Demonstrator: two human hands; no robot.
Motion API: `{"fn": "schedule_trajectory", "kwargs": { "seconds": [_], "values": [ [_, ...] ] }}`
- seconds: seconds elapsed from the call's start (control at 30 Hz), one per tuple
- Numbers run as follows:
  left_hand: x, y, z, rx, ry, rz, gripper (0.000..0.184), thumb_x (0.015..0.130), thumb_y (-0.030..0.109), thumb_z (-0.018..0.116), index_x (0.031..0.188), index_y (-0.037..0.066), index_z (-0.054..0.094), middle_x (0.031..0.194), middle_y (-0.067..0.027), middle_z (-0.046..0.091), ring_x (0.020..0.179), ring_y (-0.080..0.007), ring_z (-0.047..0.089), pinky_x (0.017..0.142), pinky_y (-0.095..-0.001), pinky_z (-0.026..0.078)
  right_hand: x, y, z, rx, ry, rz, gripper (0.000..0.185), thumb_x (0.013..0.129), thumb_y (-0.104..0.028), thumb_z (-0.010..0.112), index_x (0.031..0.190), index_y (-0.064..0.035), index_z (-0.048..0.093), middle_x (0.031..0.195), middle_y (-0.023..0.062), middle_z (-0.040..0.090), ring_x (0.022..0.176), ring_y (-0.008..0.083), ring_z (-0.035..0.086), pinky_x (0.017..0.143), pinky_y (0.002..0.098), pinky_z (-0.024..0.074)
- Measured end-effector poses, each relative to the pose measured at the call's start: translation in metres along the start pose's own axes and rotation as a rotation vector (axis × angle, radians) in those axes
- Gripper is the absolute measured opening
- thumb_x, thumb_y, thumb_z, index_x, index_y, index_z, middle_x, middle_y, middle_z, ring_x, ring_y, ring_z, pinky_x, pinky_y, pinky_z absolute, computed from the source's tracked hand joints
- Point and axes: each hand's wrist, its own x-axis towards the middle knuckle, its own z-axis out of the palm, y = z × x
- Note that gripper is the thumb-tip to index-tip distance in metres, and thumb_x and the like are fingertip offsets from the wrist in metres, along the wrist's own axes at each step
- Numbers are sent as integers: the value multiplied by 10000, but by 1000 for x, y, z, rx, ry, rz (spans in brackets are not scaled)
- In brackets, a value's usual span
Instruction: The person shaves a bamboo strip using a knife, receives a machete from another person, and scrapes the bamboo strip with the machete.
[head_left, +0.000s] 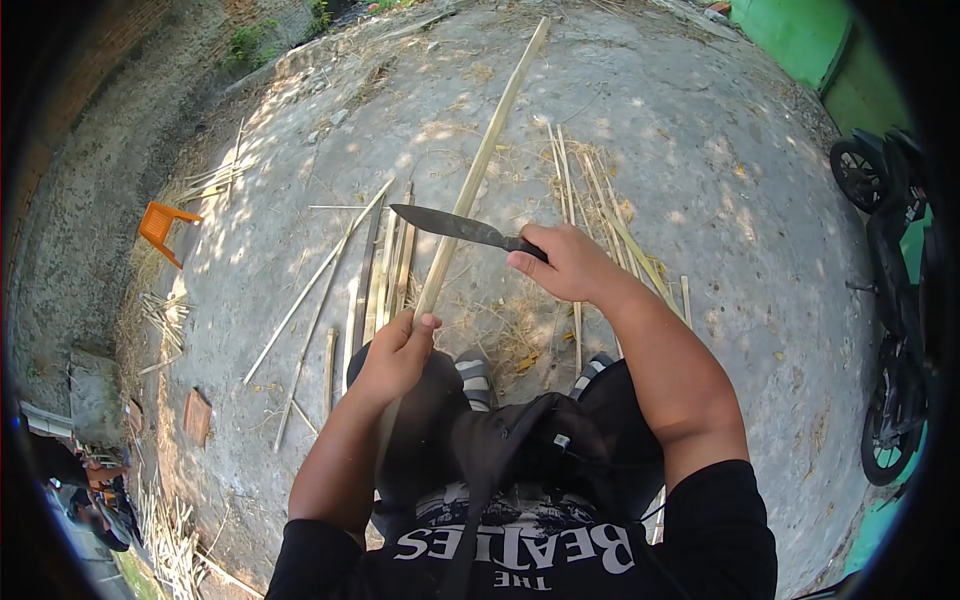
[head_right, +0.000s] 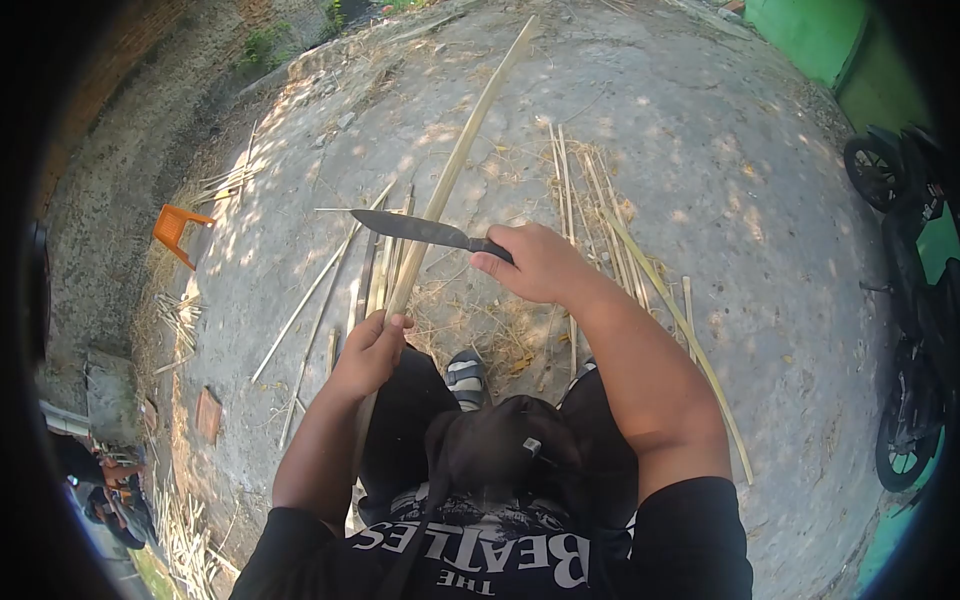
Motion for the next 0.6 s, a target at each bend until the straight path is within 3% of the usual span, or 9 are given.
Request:
{"fn": "schedule_trajectory", "kwargs": {
  "seconds": [0.1, 0.2, 0.4, 0.6],
  "values": [
    [-1, -7, 4, 196, 119, 94, 333, 1079, 317, 617, 1061, -13, 655, 735, 3, 592, 676, -68, 525, 606, -285, 436, -3, -3, 6, -6, -14, -29, 481, 1016, -518, 612, 924, -46, 608, 747, 206, 650, 749, 444, 657, 670, 533, 490],
    [-9, 14, 11, 314, 214, 243, 298, 1048, 294, 664, 1006, -1, 662, 727, -2, 598, 673, -71, 529, 598, -296, 438, -6, -8, 19, -47, -19, -96, 466, 1017, -508, 610, 929, -51, 609, 758, 194, 650, 752, 439, 657, 663, 534, 489],
    [2, 8, 5, 124, 66, -19, 303, 965, 295, 768, 912, 19, 658, 724, -25, 625, 679, -109, 567, 622, -322, 476, -3, -33, 25, -94, -174, -68, 472, 1011, -537, 592, 967, -69, 635, 798, 193, 680, 818, 436, 683, 708, 545, 516],
    [-2, 6, 15, 382, 66, 23, 349, 918, 320, 810, 886, 22, 630, 721, -30, 616, 671, -118, 568, 623, -321, 481, 0, -21, 43, -95, -211, -7, 506, 1017, -555, 573, 957, -56, 633, 807, 198, 684, 826, 453, 679, 714, 556, 519]
  ]
}}
